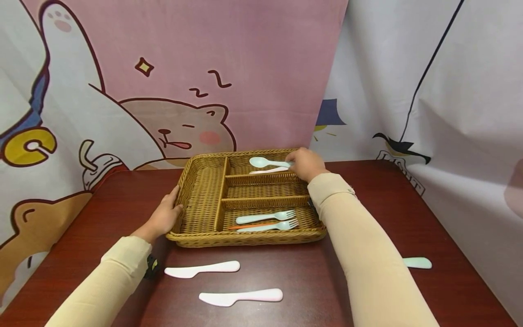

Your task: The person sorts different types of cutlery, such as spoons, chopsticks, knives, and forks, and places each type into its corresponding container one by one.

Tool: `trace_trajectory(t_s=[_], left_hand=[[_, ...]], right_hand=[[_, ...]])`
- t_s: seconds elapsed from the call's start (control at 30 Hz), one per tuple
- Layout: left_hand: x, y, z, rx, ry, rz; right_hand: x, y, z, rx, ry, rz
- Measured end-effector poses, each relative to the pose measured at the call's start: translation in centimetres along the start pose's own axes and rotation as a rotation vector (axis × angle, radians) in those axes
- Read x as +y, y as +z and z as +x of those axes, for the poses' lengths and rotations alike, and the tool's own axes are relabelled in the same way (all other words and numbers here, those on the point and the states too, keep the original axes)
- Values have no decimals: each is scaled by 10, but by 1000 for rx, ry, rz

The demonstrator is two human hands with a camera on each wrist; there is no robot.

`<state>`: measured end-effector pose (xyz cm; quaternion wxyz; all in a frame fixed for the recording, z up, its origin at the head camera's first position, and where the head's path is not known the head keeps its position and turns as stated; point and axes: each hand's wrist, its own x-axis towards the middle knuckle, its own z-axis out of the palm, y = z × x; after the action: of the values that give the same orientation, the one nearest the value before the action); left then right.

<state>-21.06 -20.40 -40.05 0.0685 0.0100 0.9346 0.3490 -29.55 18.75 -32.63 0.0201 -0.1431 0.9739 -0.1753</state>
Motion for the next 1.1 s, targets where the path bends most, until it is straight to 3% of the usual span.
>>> trace_trajectory(t_s=[0.33, 1.1], left_hand=[[-3, 2, 0, 7, 10, -10], [-2, 0, 1, 7, 3, -35]], right_hand=[[-3, 13, 10, 38, -24, -138], [-7, 19, 22, -36, -82, -248]])
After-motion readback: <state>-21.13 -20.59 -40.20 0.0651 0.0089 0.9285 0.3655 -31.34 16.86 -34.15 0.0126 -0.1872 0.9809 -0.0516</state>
